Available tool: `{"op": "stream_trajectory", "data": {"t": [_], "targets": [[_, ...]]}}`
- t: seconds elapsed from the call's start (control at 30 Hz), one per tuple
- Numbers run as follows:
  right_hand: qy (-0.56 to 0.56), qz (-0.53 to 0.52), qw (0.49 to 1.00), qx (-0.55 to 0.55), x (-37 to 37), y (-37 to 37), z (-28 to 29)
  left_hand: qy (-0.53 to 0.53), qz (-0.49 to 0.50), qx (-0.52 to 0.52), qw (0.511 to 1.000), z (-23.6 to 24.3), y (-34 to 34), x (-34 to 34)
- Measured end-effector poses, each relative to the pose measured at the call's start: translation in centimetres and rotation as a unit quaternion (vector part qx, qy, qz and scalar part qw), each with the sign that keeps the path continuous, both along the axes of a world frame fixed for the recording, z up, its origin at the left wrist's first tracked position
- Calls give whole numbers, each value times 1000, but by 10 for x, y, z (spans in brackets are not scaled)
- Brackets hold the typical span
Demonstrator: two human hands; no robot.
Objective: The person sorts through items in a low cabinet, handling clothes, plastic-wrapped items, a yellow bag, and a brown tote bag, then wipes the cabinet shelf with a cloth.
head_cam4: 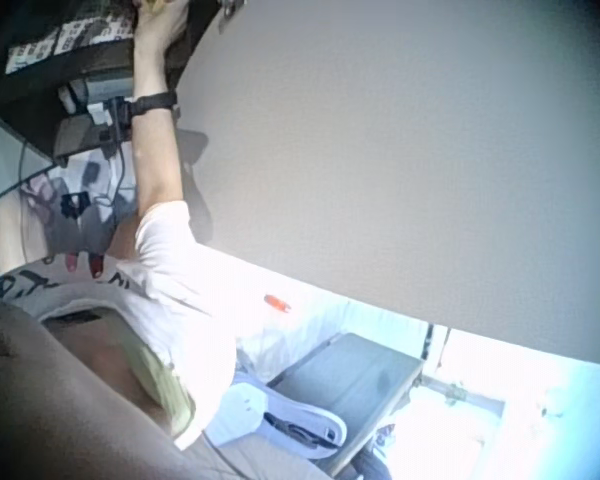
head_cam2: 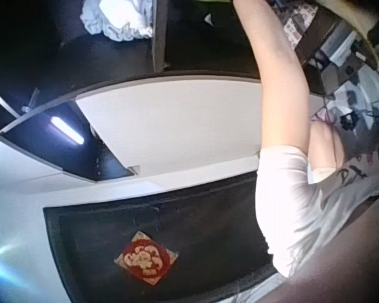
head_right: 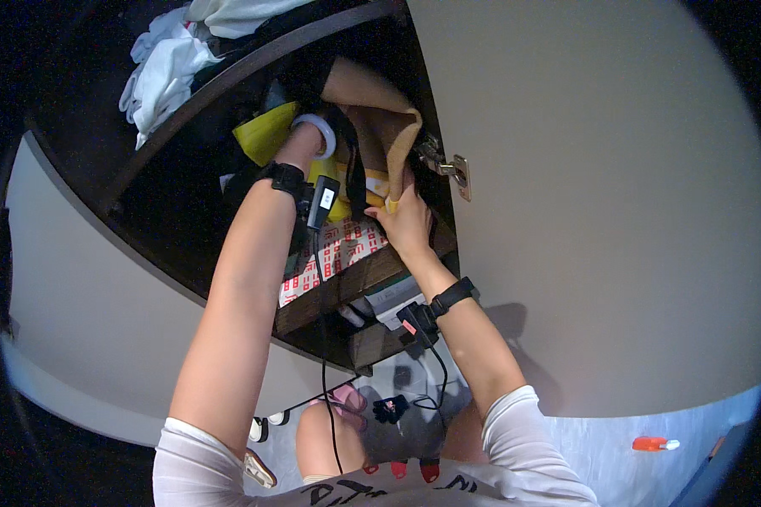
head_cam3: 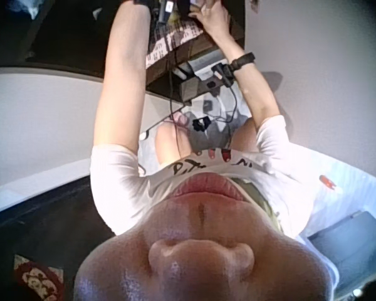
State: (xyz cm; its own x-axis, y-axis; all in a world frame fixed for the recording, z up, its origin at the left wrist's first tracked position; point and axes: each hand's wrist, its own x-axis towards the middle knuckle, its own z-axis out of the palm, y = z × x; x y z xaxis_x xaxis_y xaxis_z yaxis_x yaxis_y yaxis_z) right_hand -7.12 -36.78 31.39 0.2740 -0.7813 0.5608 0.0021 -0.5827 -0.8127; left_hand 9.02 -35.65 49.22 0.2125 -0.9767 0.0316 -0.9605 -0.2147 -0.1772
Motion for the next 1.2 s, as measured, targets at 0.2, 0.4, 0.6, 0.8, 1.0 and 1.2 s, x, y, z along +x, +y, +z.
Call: {"op": "stream_trajectory", "data": {"t": [0.2, 0.4, 0.6, 0.8, 1.0, 1.2], "targets": [[200, -115, 972, 49, 24, 6, 5, -196, 31, 149, 969, -7, -7, -10], [104, -152, 983, -15, 23, -15, 14, -73, 80, -41, 993, -61, 44, -8], [161, -147, 975, 37, 39, -62, 17, -131, 92, 23, 987, -69, 99, -55], [234, -171, 957, 17, 44, -111, -7, -129, 104, 123, 979, -52, 94, -86], [291, -100, 948, -84, 42, -158, -40, 3, 25, 44, 999, -63, 109, -74], [314, 62, 942, 101, -15, -190, -6, 63, -122, -41, 990, -103, 161, -109]]}}
